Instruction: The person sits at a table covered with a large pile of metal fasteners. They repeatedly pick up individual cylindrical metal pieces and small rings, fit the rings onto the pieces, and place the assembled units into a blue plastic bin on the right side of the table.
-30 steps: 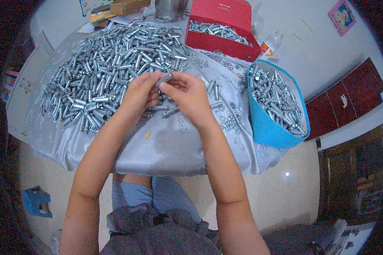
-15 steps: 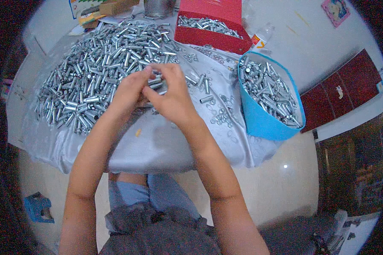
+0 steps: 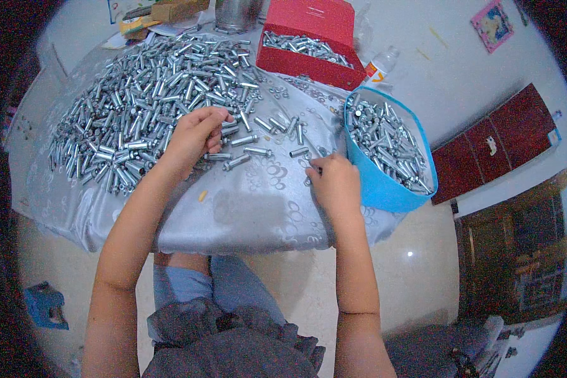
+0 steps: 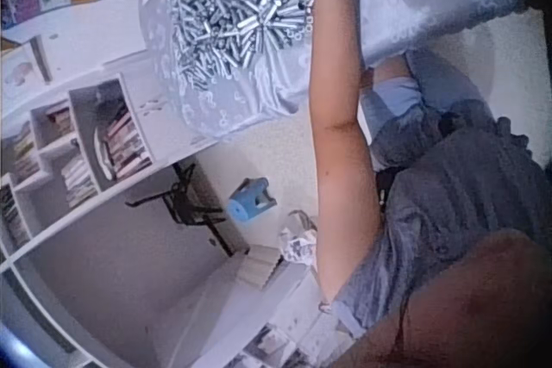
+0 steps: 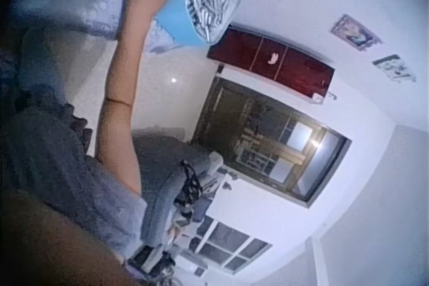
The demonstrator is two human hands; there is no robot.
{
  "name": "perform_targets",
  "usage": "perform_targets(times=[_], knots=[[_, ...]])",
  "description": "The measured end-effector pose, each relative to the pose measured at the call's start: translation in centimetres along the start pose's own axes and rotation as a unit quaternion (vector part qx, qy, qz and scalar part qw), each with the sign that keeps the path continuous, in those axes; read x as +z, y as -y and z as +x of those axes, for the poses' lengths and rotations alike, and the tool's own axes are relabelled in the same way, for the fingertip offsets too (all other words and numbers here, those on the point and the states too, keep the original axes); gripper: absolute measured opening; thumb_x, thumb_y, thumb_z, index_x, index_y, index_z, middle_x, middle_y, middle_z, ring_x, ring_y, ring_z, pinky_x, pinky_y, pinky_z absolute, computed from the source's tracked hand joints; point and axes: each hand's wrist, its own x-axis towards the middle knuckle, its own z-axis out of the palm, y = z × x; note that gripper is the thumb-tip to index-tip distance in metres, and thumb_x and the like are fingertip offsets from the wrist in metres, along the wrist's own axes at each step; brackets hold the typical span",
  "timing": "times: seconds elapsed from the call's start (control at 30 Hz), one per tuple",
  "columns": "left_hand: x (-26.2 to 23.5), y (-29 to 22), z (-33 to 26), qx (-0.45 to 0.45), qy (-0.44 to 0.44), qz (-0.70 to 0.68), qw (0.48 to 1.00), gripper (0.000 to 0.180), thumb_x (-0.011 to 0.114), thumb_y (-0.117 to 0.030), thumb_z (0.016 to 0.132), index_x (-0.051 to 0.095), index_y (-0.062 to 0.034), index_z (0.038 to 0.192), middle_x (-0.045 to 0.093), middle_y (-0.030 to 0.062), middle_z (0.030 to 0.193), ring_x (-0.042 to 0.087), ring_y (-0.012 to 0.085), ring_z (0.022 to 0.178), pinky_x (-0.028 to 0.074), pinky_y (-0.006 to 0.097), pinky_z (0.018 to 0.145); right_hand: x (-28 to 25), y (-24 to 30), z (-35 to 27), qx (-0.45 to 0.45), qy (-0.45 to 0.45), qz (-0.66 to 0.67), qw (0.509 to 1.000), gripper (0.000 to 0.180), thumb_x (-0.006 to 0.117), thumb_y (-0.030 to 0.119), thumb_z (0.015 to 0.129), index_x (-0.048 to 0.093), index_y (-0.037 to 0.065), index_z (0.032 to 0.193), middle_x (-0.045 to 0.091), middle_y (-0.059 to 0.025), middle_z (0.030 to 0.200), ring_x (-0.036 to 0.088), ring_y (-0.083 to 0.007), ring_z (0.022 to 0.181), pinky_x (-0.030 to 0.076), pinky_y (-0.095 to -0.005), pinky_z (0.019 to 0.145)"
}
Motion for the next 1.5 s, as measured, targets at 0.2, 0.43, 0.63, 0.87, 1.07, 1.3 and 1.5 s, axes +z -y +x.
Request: perform_targets(times=[0.2,0.43,0.63,0.87,1.07,1.3,1.5], knots=[[0.3,0.1,-0.2,0.007,-0.005,0.031,0.999,0.025,0.051,-0.024,0.086,0.058,-0.0008,0.087,0.037,-0.0037,0.052,0.035,0.0051,0.045,0.029,0.02,0.041,0.2,0.1,-0.8,-0.009,-0.025,0.0,1.0,0.014,0.064,0.017,0.068,0.066,0.007,0.078,0.058,-0.0118,0.076,0.055,-0.0295,0.074,0.042,-0.0394,0.066],[0.9,0.0,-0.8,-0.008,0.05,0.069,0.996,0.02,0.055,-0.028,0.082,0.056,-0.0081,0.078,0.038,-0.0053,0.052,0.033,0.0039,0.042,0.025,0.02,0.038,-1.0,4.0,0.6,0.018,0.008,0.343,0.939,0.011,0.065,0.009,0.071,0.059,0.001,0.076,0.06,-0.0083,0.079,0.057,-0.0145,0.07,0.045,-0.0257,0.064],[0.5,0.5,-0.6,-0.021,0.119,-0.003,0.993,0.02,0.055,-0.025,0.082,0.049,-0.0101,0.071,0.037,-0.0059,0.052,0.031,0.0034,0.04,0.023,0.019,0.036,1.5,9.3,2.1,0.017,0.038,0.654,0.755,0.014,0.063,0.005,0.076,0.056,-0.001,0.087,0.059,-0.0048,0.08,0.055,-0.0085,0.072,0.045,-0.0189,0.066],[0.3,0.2,-0.7,-0.05,0.153,-0.031,0.987,0.023,0.053,-0.028,0.083,0.043,-0.0136,0.069,0.03,-0.0083,0.052,0.024,0.0028,0.042,0.019,0.019,0.038,2.3,8.9,2.5,0.094,0.087,0.71,0.692,0.015,0.064,0.007,0.075,0.056,0.0,0.087,0.059,-0.0041,0.077,0.055,-0.0085,0.07,0.043,-0.0189,0.062],[0.9,0.0,-0.9,-0.028,0.098,0.006,0.995,0.029,0.055,-0.033,0.083,0.049,-0.0094,0.067,0.034,-0.0058,0.049,0.03,0.0031,0.04,0.022,0.019,0.036,3.1,9.5,1.8,0.037,-0.044,0.646,0.761,0.014,0.064,0.009,0.075,0.058,0.001,0.085,0.057,-0.0043,0.077,0.053,-0.0091,0.067,0.042,-0.0208,0.062],[0.9,0.2,-0.8,-0.015,0.111,0.04,0.993,0.03,0.051,-0.036,0.085,0.056,-0.0081,0.076,0.04,-0.0056,0.052,0.031,0.0032,0.041,0.023,0.019,0.037,3.5,10.3,1.9,-0.097,-0.184,0.453,0.867,0.014,0.063,0.005,0.074,0.06,-0.002,0.085,0.055,-0.0103,0.078,0.053,-0.0152,0.066,0.043,-0.0232,0.061],[1.0,-0.4,-1.2,-0.074,0.137,0.011,0.988,0.03,0.055,-0.034,0.083,0.056,-0.005,0.076,0.039,-0.0041,0.049,0.031,0.004,0.04,0.023,0.02,0.037,2.3,9.0,1.3,-0.1,-0.181,0.386,0.899,0.016,0.063,0.006,0.072,0.061,0.0,0.087,0.055,-0.0092,0.074,0.052,-0.0152,0.064,0.044,-0.0253,0.058]])
